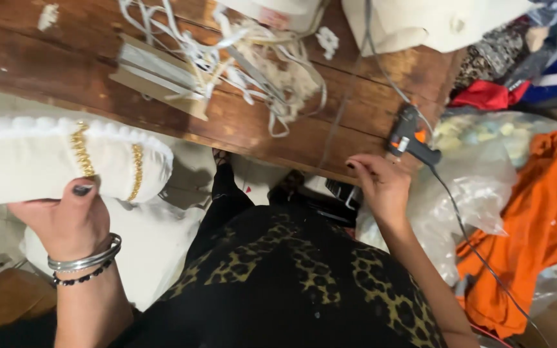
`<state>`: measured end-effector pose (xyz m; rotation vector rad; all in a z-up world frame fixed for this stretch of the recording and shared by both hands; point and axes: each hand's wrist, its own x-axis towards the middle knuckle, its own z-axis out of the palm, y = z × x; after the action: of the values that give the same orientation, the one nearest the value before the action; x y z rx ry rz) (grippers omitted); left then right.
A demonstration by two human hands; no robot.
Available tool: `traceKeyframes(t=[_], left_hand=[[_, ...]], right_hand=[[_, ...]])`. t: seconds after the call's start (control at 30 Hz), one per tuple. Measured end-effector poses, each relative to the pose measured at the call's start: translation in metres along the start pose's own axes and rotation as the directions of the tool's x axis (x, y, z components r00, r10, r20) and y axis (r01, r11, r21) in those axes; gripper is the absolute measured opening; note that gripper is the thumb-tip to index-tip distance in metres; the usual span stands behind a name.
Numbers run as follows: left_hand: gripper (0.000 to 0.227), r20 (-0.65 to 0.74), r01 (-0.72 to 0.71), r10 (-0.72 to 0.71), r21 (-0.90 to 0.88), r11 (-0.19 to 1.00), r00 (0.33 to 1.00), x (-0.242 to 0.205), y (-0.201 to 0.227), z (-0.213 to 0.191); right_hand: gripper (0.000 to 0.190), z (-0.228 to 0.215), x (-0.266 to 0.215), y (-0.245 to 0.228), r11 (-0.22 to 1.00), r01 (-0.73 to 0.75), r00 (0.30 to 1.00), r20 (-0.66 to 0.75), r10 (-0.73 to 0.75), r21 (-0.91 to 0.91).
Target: Decorating a crescent-shaped pillow by attaching gold trim with a hot glue gun and trimming excess with scissors.
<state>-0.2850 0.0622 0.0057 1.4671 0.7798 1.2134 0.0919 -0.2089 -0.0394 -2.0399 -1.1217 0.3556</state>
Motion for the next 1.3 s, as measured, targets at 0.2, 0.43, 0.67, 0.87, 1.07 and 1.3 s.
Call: traceKeyframes(t=[0.2,0.43,0.67,0.87,1.07,1.3], left_hand=[[0.071,0.024,-0.024,0.025,-0.039,0.999,0.999,0.055,-0.001,-0.031],[0.053,0.112,0.223,-0.247,0.194,0.955,0.962,0.121,-0.028,-0.06],[0.059,0.326,0.445,-0.379,-0.158,0.881,0.866,0.183,-0.032,-0.035],[0.078,0.332,0.429,-0.292,-0.496,0.755,0.897,0.191,-0.076,-0.007],[0.08,0.463,0.626,-0.441,-0.404,0.668,0.769,0.21,-0.038,0.007],[0.104,0.491,0.739,-0.61,-0.109,0.665,0.622,0.22,-0.003,0.024]], right_hand=[[0.025,0.091,0.079,-0.048,0.981,0.132,0.97,0.223,-0.098,-0.144],[0.048,0.149,0.116,-0.039,0.669,0.018,0.936,0.248,0.251,-0.743],[0.036,0.141,0.148,-0.089,0.501,-0.041,0.849,0.234,0.474,-0.865],[0.032,0.088,0.167,-0.124,0.562,-0.16,0.683,0.32,0.657,-0.812],[0.051,0.017,0.135,-0.113,0.8,-0.235,0.608,0.558,0.564,-0.552],[0.074,0.062,0.138,-0.228,0.681,0.26,0.94,0.342,-0.015,-0.684]])
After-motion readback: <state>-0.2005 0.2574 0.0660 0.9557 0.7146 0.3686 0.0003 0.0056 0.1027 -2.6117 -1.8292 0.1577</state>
